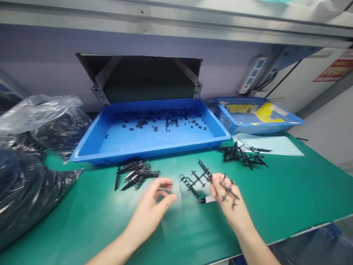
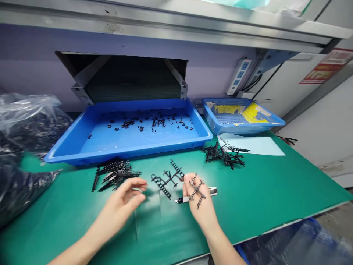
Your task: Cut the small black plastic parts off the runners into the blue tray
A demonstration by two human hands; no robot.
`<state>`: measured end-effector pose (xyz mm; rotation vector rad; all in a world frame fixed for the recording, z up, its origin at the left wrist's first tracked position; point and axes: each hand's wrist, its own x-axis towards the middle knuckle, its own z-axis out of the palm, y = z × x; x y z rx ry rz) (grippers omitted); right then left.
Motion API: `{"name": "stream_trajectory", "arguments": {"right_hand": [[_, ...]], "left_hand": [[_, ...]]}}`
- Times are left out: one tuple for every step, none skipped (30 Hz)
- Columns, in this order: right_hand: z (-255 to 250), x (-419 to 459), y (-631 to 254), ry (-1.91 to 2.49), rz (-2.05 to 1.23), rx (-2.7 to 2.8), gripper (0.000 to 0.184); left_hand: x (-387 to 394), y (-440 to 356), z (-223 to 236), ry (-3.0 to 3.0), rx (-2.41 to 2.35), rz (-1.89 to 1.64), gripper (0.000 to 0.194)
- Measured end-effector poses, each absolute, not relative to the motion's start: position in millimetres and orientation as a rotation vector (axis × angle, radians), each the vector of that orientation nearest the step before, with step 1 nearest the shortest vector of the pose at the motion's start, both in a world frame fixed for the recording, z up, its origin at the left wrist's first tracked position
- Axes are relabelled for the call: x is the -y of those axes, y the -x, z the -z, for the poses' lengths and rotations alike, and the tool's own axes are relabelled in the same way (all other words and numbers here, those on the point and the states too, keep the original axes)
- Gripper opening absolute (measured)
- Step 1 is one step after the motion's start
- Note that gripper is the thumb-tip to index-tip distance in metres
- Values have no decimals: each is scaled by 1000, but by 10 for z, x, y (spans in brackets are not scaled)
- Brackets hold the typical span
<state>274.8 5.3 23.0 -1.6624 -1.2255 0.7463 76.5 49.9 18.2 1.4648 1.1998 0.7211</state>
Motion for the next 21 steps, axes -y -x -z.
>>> {"name": "stream_trajectory", "arguments": {"right_hand": [[-215, -17, -2638, 1625, -804, 1231, 42], [-193, 16, -2555, 1581, -871, 1221, 43], [-167, 44, -2504, 1532, -942, 1199, 44], [-137, 67, -2482, 1481, -1011, 1169, 45], [-106, 84, -2484, 1429, -1065, 1143, 45], [-76, 98, -2501, 1381, -1096, 1140, 45], [-51, 108, -2525, 1339, -1107, 1176, 43], [-31, 118, -2545, 1296, -1109, 1240, 39], [-17, 127, -2555, 1255, -1111, 1324, 33], [-7, 136, -2549, 1212, -1102, 1402, 27], [0, 147, -2529, 1168, -1087, 1458, 22], [7, 157, -2495, 1136, -1068, 1481, 18], [17, 169, -2454, 1117, -1041, 1469, 15], [29, 181, -2409, 1107, -1011, 1443, 13], [44, 192, -2364, 1096, -985, 1417, 11], [61, 203, -2323, 1088, -969, 1395, 10], [79, 211, -2288, 1094, -961, 1375, 9], [96, 217, -2260, 1113, -950, 1351, 9], [109, 221, -2240, 1142, -937, 1328, 10], [119, 221, -2228, 1182, -923, 1305, 12], [123, 221, -2226, 1223, -906, 1283, 15]], "left_hand": [[-434, -839, -210, -1277, -1123, -727, 21], [-386, -889, -237, -1143, -1070, -743, 17], [-354, -912, -264, -1046, -1023, -761, 16], [-331, -911, -290, -980, -986, -774, 17], [-315, -891, -317, -933, -950, -772, 19], [-303, -859, -342, -891, -913, -757, 21], [-291, -825, -363, -851, -877, -736, 23], [-279, -794, -379, -813, -845, -712, 24], [-266, -771, -386, -776, -823, -696, 25], [-253, -757, -385, -740, -809, -686, 25], [-240, -752, -374, -706, -805, -683, 25], [-227, -754, -356, -673, -809, -682, 24], [-213, -763, -332, -643, -819, -686, 24], [-199, -774, -306, -614, -829, -692, 25], [-185, -788, -281, -587, -836, -697, 26], [-169, -803, -257, -561, -834, -699, 28], [-151, -819, -239, -535, -825, -701, 30], [-132, -835, -225, -513, -807, -703, 31], [-113, -849, -217, -498, -789, -713, 31], [-96, -861, -213, -497, -779, -730, 29], [-83, -868, -214, -507, -777, -753, 25]]}}
